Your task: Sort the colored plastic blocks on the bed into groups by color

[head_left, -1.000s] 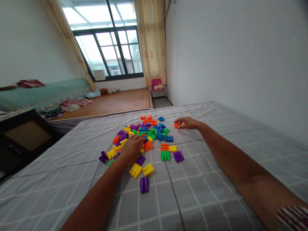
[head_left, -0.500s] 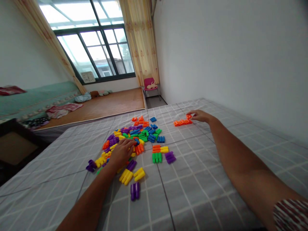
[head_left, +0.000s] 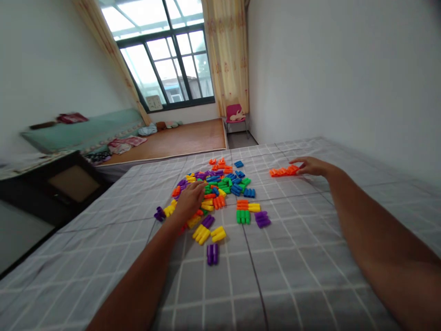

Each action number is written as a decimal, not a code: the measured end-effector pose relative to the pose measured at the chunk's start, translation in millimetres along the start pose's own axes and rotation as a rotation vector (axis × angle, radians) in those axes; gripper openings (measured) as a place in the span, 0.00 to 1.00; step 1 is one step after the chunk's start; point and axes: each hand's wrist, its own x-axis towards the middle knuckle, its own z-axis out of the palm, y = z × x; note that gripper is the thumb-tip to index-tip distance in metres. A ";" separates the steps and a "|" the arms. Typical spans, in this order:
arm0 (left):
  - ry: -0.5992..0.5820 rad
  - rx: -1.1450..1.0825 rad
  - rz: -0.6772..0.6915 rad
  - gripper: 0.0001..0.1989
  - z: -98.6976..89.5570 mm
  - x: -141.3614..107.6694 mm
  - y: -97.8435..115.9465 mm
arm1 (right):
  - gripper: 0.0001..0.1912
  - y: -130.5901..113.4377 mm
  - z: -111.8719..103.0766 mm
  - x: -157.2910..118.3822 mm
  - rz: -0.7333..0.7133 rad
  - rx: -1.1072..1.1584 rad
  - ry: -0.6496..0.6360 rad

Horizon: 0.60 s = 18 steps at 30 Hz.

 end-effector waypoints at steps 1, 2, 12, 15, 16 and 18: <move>0.014 0.000 -0.032 0.19 -2.7 0.8 -2.1 | 0.30 -0.5 -0.6 1.4 -0.001 -0.017 0.019; 0.023 -0.003 -0.064 0.19 -5.2 1.4 -3.9 | 0.28 -2.4 -1.2 2.8 -0.003 -0.045 0.043; -0.302 -0.096 0.218 0.18 -14.5 -2.9 7.6 | 0.17 -72.6 24.9 7.5 -0.257 -0.294 0.224; -0.264 -0.002 0.110 0.16 -15.8 -2.6 5.0 | 0.16 -93.5 37.0 3.5 -0.340 -0.293 0.197; -0.236 0.036 0.055 0.16 -16.3 -2.5 3.1 | 0.16 -102.1 40.8 0.9 -0.372 -0.283 0.191; -0.158 0.124 -0.070 0.15 -17.2 -2.5 -1.7 | 0.15 -124.3 49.3 -6.4 -0.448 -0.244 0.184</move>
